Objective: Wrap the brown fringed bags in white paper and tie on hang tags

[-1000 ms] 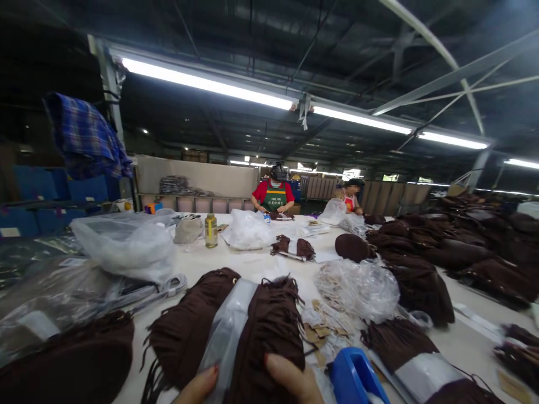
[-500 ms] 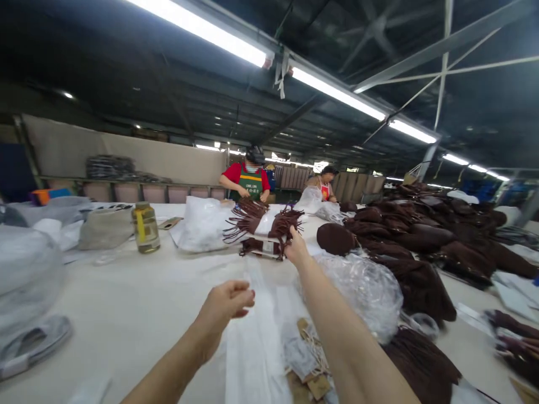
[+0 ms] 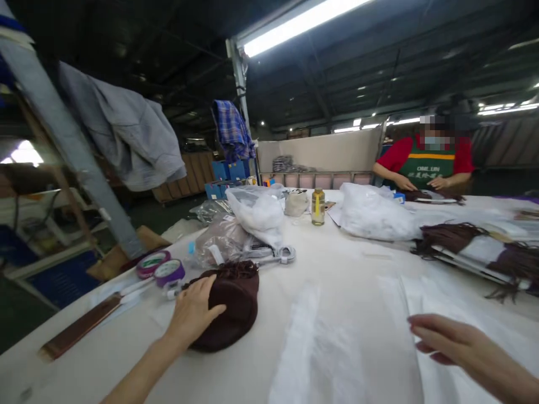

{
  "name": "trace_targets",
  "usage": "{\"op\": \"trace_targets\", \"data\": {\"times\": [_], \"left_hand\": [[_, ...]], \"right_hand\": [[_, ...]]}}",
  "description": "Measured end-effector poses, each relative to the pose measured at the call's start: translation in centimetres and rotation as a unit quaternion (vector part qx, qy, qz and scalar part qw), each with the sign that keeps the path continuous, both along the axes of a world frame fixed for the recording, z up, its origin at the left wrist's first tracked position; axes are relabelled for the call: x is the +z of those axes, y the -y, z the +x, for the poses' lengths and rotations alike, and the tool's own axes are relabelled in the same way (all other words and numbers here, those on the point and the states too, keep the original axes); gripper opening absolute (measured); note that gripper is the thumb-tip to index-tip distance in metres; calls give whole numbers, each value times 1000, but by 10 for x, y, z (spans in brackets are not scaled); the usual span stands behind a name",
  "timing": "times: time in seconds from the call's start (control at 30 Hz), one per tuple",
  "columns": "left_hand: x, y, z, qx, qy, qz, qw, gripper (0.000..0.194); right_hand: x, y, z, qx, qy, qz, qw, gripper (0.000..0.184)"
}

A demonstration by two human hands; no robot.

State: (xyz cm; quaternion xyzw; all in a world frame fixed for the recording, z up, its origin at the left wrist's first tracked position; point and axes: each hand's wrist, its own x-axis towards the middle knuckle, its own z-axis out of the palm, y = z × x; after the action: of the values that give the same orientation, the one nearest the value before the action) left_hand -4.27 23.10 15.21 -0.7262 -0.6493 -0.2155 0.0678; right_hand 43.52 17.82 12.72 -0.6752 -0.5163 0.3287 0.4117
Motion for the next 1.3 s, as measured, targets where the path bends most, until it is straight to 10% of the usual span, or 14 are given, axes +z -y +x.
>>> {"op": "trace_targets", "data": {"times": [0.13,0.23,0.53,0.97,1.1,1.2,1.3], "left_hand": [[9,-14,-32,-21,104,-158,982,35],[20,-19,-39,-25,116,-178,977,26],[57,-4,-60,-26,149,-136,979,30],[37,42,-55,-47,9,-133,990,30],[16,82,-20,-190,-116,39,974,52],[-10,105,23,-356,-136,-48,923,52],[-37,108,68,-342,-153,-161,913,61]], "right_hand": [[-10,42,-114,187,22,-76,979,34],[-38,90,-180,189,194,-17,962,35],[-121,255,-229,80,602,182,773,58],[-104,210,-259,32,592,134,794,56],[-102,219,-259,11,589,157,793,52],[-111,225,-260,-1,604,192,774,47],[-128,228,-260,-2,620,230,750,42]]}}
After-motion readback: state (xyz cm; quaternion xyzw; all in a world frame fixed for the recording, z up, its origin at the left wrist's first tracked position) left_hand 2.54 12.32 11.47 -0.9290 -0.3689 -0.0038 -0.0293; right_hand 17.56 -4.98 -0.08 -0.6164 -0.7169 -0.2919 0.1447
